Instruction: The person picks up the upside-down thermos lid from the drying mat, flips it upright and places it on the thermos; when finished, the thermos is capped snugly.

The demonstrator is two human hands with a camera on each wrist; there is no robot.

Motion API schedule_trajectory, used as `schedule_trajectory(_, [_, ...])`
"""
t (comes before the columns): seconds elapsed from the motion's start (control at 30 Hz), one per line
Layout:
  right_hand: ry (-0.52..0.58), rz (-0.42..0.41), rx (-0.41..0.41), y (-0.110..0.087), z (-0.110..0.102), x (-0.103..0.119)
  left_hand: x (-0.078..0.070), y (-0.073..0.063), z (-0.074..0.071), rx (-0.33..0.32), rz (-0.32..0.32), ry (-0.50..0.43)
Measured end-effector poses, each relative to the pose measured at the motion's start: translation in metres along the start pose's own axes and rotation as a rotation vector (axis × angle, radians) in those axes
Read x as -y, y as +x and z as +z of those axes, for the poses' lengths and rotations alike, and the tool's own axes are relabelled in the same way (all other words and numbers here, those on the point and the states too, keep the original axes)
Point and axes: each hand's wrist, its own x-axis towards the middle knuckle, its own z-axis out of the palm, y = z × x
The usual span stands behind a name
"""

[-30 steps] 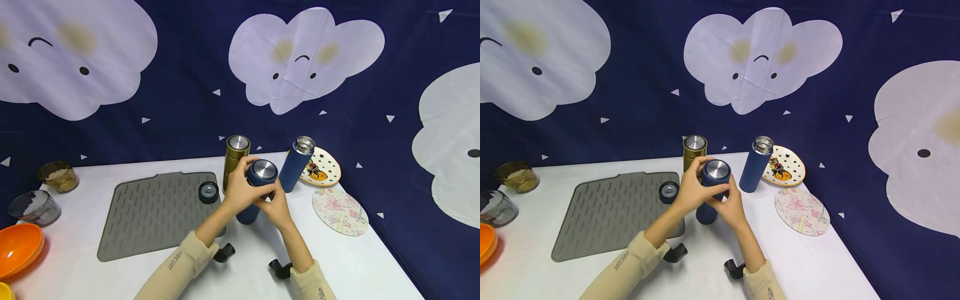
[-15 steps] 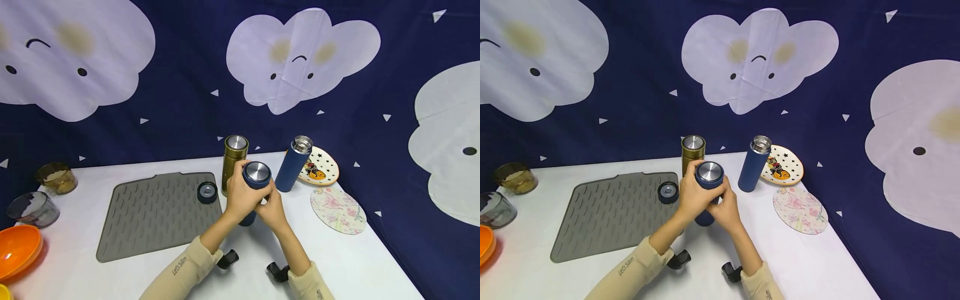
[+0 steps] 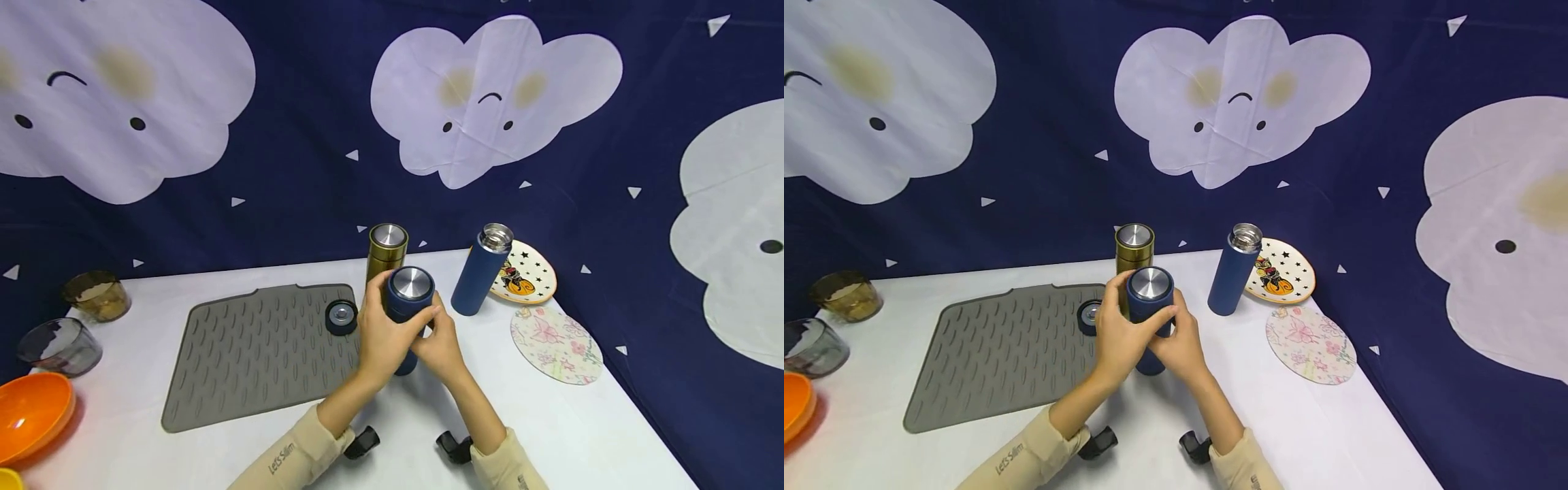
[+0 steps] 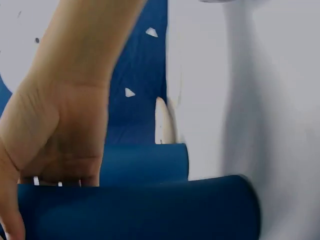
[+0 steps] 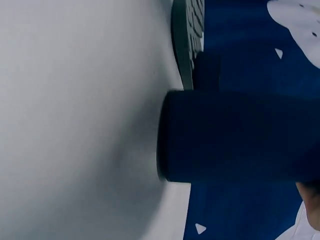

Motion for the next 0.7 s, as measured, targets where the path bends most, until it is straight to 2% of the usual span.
schedule_trajectory(0.03, [-0.006,-0.006,-0.002,-0.001,0.0,0.001,0.0,0.0,0.002,-0.014,0.011,0.014])
schedule_trajectory(0.1, [-0.002,-0.013,0.005,-0.002,-0.002,0.001,0.002,0.006,0.0,0.04,0.037,0.001])
schedule_trajectory(0.13, [0.009,-0.009,0.013,-0.002,-0.004,0.001,0.005,0.01,-0.003,0.102,0.045,-0.032])
schedule_trajectory(0.2, [0.044,-0.003,0.052,-0.003,-0.009,0.0,0.011,0.02,-0.012,0.273,0.048,-0.13])
schedule_trajectory(0.3, [0.096,0.005,0.147,0.0,-0.015,0.0,0.018,0.038,-0.027,0.537,0.0,-0.294])
schedule_trajectory(0.43, [0.106,0.022,0.244,0.003,-0.019,0.002,0.022,0.057,-0.04,0.789,-0.052,-0.417])
schedule_trajectory(0.57, [0.072,0.019,0.283,-0.001,-0.019,0.006,0.026,0.065,-0.047,0.958,-0.066,-0.505])
schedule_trajectory(0.7, [0.021,-0.008,0.305,-0.005,-0.016,0.013,0.029,0.065,-0.052,1.056,-0.024,-0.556])
